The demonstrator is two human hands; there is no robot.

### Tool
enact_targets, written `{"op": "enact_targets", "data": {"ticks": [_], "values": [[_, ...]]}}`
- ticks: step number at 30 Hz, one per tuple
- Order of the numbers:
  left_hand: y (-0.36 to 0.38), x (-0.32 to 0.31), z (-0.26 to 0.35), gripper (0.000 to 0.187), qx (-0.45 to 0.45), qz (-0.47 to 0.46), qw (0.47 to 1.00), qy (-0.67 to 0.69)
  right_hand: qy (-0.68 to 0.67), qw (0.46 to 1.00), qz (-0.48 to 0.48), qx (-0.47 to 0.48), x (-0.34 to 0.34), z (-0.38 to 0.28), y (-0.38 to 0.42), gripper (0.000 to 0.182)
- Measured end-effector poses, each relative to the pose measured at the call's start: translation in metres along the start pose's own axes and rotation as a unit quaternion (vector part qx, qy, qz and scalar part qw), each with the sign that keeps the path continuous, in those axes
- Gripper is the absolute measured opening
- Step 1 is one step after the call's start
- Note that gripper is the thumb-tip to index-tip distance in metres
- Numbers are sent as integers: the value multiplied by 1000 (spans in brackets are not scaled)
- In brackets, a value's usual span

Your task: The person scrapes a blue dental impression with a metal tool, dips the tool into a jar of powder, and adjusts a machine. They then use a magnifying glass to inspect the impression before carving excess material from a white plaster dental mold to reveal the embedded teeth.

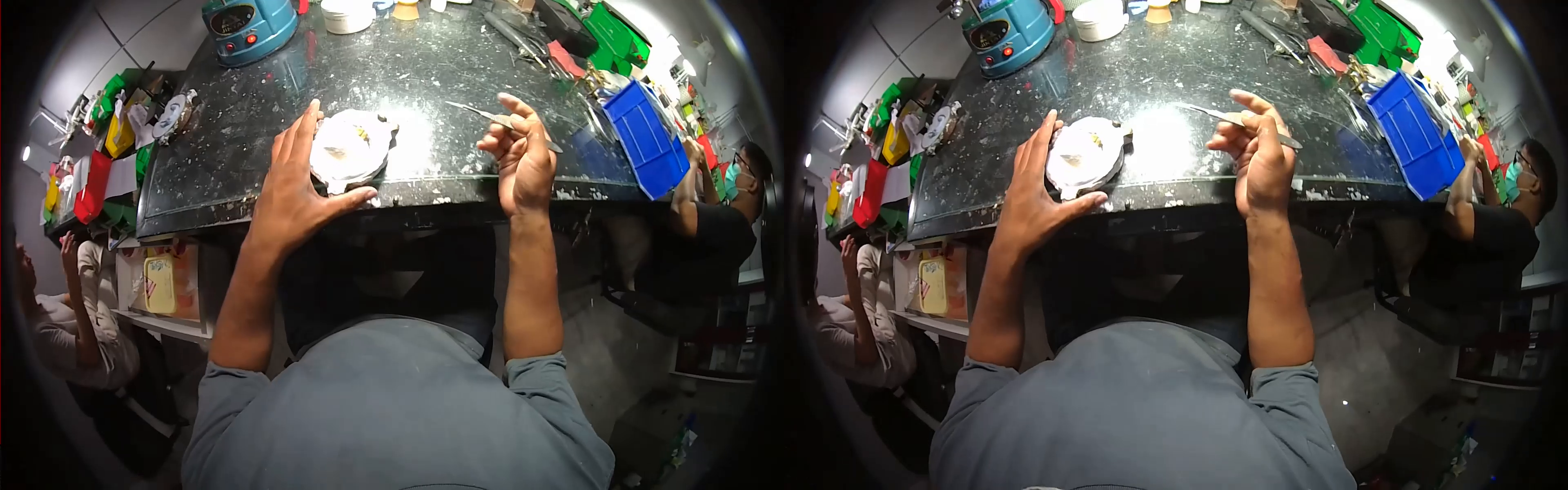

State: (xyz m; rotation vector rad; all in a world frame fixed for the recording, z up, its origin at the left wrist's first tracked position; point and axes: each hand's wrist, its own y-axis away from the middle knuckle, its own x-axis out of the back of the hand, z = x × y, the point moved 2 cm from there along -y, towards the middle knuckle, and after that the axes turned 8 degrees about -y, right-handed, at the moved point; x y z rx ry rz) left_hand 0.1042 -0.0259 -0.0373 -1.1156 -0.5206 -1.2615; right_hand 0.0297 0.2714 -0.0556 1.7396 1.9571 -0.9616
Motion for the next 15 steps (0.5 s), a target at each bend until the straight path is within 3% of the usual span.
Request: {"op": "enact_targets", "data": {"ticks": [2,4,6,10,13,15], "values": [[-1,2,-1,132,5,-8,1000,12,28,999,1,-28,-16,2,2,26],[-1,8,-7,132,-52,-26,997,43,158,987,-7,-8,-25,5,5,34],[-2,8,-17,131,-44,-39,996,65,247,968,-34,36,-31,6,13,24],[-1,4,-18,136,-48,-34,993,101,260,965,-11,21,-32,8,26,24],[7,-4,-3,140,18,0,1000,-12,273,960,-50,46,-42,12,41,20],[5,-3,-1,140,-6,-2,1000,-12,340,917,-197,67,-52,14,67,22]]}}
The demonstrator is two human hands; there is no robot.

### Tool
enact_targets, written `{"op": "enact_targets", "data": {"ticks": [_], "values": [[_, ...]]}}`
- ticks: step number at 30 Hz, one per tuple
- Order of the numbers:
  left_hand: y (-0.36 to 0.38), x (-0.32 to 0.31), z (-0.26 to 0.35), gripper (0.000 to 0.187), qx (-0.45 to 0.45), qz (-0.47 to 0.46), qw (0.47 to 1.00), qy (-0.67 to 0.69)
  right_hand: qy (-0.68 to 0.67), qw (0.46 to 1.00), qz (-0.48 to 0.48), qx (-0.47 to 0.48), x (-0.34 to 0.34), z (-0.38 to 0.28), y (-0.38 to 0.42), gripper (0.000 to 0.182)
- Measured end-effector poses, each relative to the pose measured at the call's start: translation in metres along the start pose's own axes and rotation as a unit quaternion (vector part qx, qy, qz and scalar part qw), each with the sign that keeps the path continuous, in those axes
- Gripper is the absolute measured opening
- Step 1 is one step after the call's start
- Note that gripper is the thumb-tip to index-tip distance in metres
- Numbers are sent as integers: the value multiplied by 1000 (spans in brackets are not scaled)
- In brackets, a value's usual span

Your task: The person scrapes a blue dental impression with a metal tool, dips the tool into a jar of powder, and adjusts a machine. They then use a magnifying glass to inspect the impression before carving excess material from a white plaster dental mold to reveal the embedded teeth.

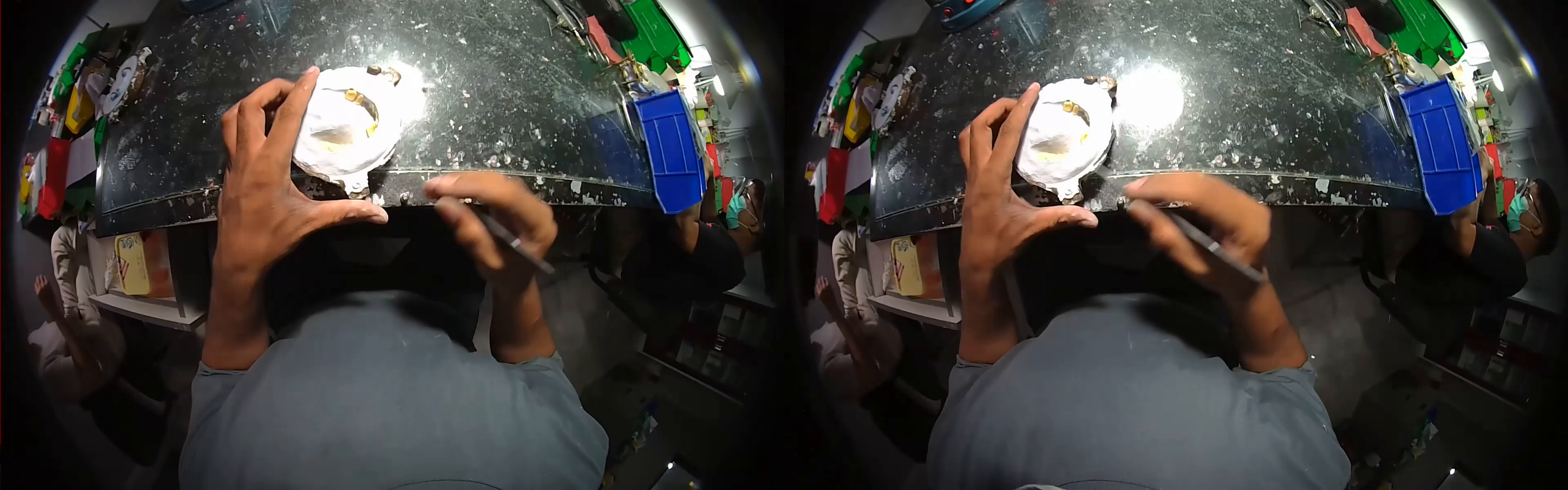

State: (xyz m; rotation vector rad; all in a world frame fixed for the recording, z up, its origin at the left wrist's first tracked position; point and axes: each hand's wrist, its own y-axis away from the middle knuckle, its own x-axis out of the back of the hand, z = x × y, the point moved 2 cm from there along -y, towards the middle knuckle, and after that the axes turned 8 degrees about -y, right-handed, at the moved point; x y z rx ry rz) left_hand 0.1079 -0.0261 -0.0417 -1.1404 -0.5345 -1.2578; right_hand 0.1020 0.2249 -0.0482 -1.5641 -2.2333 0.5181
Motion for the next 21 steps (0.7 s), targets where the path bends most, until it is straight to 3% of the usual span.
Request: {"op": "enact_targets", "data": {"ticks": [1,4,11,17,21], "values": [[-1,4,1,139,-25,6,1000,-11,72,990,-26,115,-9,1,-2,26],[-3,5,-4,133,-73,8,997,20,92,983,-23,155,-25,4,7,24],[-13,3,-8,113,-132,-75,984,89,144,967,-50,204,-34,10,4,20],[-15,6,-9,94,-153,-51,981,104,194,943,-94,255,-27,9,-7,12],[-13,4,-11,95,-146,-73,982,96,180,944,-110,255,-26,12,-10,10]]}}
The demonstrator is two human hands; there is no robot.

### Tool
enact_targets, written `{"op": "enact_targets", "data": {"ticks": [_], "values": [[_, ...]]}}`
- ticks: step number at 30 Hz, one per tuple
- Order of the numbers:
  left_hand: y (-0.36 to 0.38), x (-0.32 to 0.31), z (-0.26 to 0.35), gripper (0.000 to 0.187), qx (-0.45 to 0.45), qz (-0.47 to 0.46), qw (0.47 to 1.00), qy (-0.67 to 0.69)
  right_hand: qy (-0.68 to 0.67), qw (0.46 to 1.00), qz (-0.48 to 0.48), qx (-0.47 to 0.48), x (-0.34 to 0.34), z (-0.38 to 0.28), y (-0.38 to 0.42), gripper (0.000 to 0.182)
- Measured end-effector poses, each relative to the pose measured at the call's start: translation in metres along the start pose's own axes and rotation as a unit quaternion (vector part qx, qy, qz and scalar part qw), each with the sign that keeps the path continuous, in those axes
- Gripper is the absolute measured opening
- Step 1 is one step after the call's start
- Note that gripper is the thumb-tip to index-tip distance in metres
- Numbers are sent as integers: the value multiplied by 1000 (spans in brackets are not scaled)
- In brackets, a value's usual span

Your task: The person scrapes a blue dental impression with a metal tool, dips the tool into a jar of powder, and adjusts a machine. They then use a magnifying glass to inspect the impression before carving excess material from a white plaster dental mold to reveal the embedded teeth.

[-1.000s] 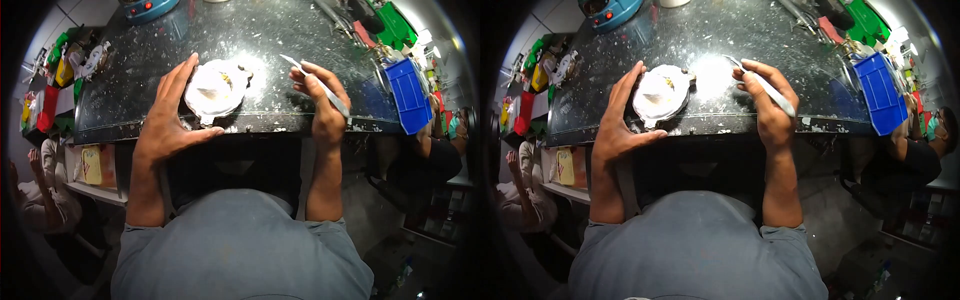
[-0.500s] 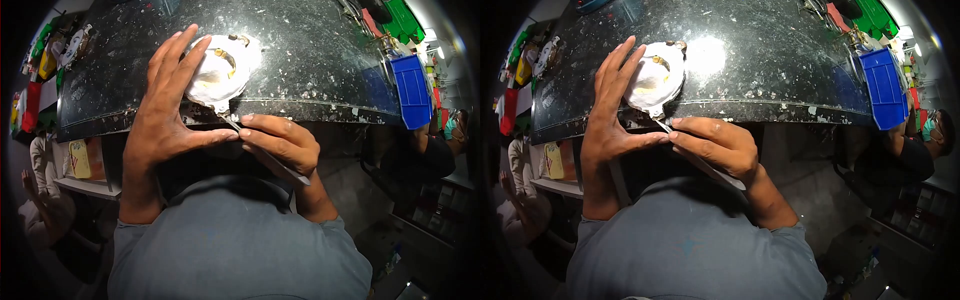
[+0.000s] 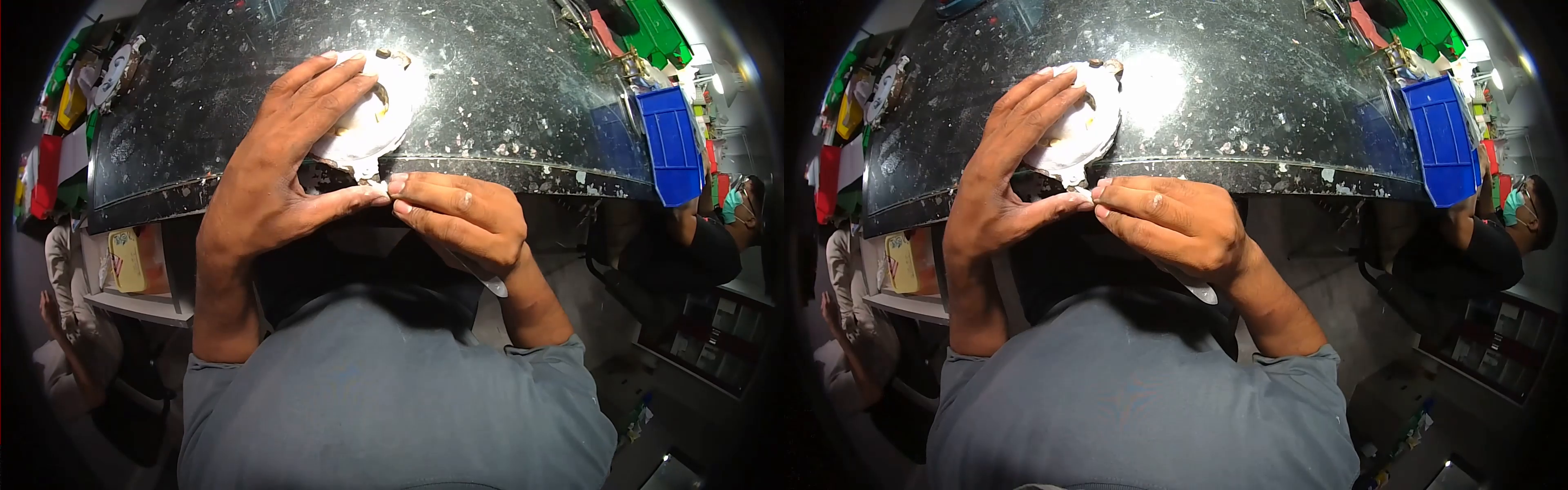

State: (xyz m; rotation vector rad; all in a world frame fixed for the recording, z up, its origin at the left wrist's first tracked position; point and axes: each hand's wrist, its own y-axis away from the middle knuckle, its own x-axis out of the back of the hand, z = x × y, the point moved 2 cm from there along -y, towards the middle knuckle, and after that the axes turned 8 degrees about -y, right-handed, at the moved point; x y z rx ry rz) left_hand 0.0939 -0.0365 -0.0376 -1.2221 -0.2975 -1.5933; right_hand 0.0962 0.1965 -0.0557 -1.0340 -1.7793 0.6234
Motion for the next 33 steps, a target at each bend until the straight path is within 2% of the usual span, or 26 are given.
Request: {"op": "enact_targets", "data": {"ticks": [9,11,12,14,23,25,33], "values": [[0,1,0,91,-2,-2,1000,1,32,999,3,33,-7,-3,6,7],[0,1,-2,93,-4,2,1000,14,-68,995,53,-49,-10,0,11,11],[-1,0,0,93,-6,1,1000,13,-67,995,55,-48,-10,1,12,11],[-2,1,7,89,-2,30,999,-15,-67,991,119,-14,-8,6,12,14],[-2,-2,10,84,7,39,999,-25,-97,994,53,-28,-5,6,12,20],[-2,-2,10,84,8,38,999,-23,-105,991,69,-39,-4,6,10,14],[-3,0,9,82,0,24,1000,-16,-66,996,50,-15,-4,8,12,10]]}}
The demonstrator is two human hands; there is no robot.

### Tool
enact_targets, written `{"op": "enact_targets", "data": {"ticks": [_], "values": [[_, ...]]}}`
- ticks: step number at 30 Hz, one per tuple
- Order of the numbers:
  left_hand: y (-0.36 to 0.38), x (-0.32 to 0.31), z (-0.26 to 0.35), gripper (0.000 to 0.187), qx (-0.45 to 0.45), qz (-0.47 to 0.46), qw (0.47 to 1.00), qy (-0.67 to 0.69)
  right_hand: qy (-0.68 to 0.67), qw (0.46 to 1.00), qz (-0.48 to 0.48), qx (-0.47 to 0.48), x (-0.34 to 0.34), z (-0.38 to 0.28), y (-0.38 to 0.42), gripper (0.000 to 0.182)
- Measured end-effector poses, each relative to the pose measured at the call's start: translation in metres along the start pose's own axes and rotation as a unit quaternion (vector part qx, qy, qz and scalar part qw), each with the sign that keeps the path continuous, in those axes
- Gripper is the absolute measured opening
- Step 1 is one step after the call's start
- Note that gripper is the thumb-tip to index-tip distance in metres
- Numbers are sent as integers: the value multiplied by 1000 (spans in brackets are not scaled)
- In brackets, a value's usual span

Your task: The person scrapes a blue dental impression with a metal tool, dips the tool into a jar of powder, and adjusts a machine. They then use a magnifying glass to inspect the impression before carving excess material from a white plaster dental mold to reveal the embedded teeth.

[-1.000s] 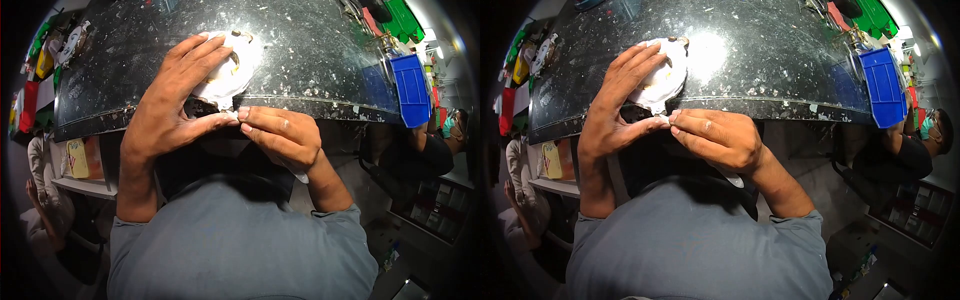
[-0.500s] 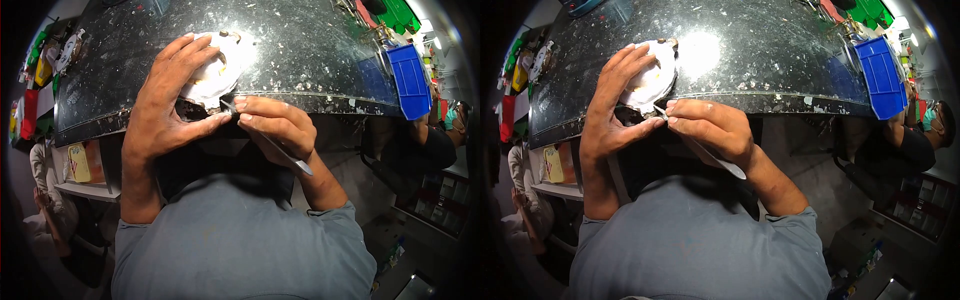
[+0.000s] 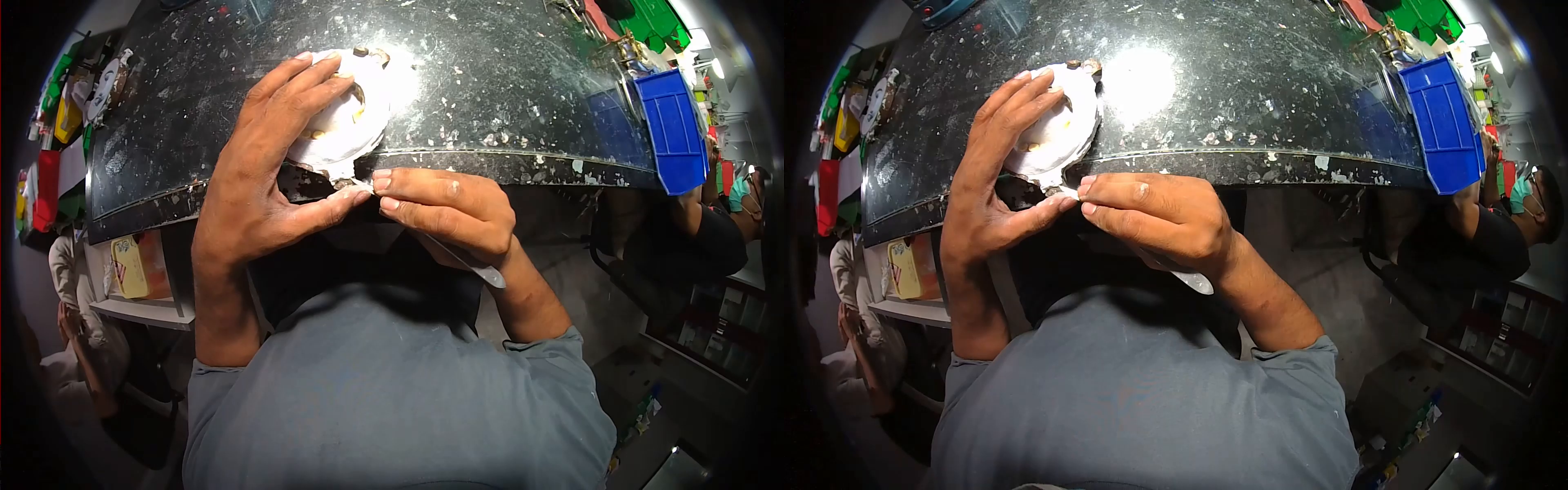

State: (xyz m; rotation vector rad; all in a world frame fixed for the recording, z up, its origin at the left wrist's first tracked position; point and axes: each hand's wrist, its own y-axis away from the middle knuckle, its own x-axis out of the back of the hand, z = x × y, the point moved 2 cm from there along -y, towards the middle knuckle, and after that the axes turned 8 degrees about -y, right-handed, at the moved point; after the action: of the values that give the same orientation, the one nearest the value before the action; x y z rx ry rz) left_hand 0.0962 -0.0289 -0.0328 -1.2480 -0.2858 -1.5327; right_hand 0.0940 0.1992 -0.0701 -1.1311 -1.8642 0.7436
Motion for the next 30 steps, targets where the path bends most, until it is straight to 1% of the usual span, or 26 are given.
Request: {"op": "enact_targets", "data": {"ticks": [2,8,11,13,14,16,18,20,23,25,27,30], "values": [[0,0,0,80,-11,1,1000,1,13,1000,-6,4,0,-1,1,10],[1,-2,0,79,-3,-2,1000,3,54,998,-8,19,-2,2,-2,9],[0,-2,1,79,-12,3,1000,-5,35,999,4,12,-3,3,1,10],[2,-5,1,81,-5,0,1000,-6,-9,999,48,-4,-5,3,2,11],[2,-5,0,83,4,-3,1000,-6,-10,999,49,-4,-4,3,2,11],[2,-5,0,82,4,-2,1000,-5,-12,1000,-2,-1,-2,3,2,18],[2,-4,1,82,4,0,1000,-4,-13,1000,-3,-2,-2,2,1,18],[0,-3,3,74,4,13,1000,-9,-12,1000,-4,-2,-1,2,-1,18],[0,-4,5,72,13,13,1000,-12,-14,1000,-6,-19,-1,1,-2,17],[1,-6,4,72,19,9,1000,-4,18,1000,2,-4,-3,1,-3,9],[1,-6,4,73,25,6,1000,2,29,1000,-7,0,-1,-1,-4,9],[0,-7,6,69,31,8,999,8,42,999,-18,6,0,-1,-4,9]]}}
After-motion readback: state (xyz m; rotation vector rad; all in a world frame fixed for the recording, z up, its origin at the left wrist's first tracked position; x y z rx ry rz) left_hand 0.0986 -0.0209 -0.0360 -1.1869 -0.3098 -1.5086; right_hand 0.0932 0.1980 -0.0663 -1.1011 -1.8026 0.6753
